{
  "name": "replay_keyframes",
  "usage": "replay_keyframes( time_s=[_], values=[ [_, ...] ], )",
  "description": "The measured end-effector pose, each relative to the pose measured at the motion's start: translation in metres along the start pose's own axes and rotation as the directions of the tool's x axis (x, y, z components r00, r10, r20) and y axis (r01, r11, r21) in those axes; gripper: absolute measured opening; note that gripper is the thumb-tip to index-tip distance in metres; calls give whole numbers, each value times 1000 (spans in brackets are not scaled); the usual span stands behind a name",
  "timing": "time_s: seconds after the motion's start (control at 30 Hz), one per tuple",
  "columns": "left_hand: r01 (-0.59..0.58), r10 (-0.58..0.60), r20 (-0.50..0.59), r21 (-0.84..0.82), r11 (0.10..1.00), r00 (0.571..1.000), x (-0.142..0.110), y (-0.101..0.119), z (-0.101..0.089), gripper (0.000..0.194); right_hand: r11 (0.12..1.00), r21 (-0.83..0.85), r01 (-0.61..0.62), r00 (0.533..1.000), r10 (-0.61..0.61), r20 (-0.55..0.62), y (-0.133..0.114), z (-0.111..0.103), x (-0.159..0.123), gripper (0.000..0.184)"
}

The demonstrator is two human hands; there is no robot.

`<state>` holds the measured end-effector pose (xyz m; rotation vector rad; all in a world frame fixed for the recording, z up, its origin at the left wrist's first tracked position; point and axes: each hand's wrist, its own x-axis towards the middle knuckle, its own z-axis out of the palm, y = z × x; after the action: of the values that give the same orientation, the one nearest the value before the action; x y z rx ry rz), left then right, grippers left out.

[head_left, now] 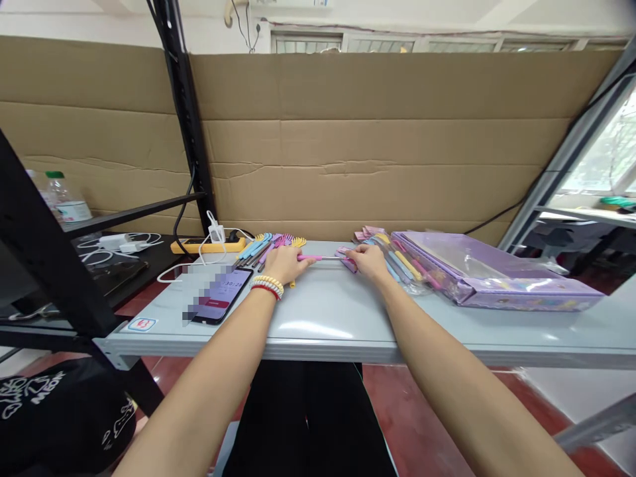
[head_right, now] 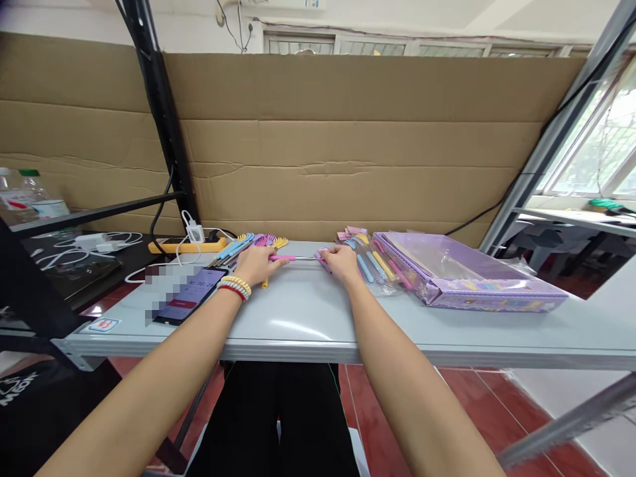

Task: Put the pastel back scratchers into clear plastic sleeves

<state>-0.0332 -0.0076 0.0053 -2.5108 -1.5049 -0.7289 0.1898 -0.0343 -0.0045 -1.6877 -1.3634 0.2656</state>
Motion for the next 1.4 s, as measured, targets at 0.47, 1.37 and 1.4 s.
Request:
replay_keyframes(
  time_s=[0.47, 1.37, 1.4],
  values=[
    [146, -143, 43, -107, 983, 989, -1, -2, 6, 53, 937, 332, -107, 968, 22, 250, 14, 6, 2, 25],
    [181, 12, 267, -687, 704, 964, 3, -19, 1, 31, 843, 468, -265, 856, -18, 517, 3, -8, -3, 38],
    [173, 7, 253, -681, 712, 967, 3, -17, -1, 32, 842, 479, -246, 867, -30, 498, 2, -8, -3, 39]
  ],
)
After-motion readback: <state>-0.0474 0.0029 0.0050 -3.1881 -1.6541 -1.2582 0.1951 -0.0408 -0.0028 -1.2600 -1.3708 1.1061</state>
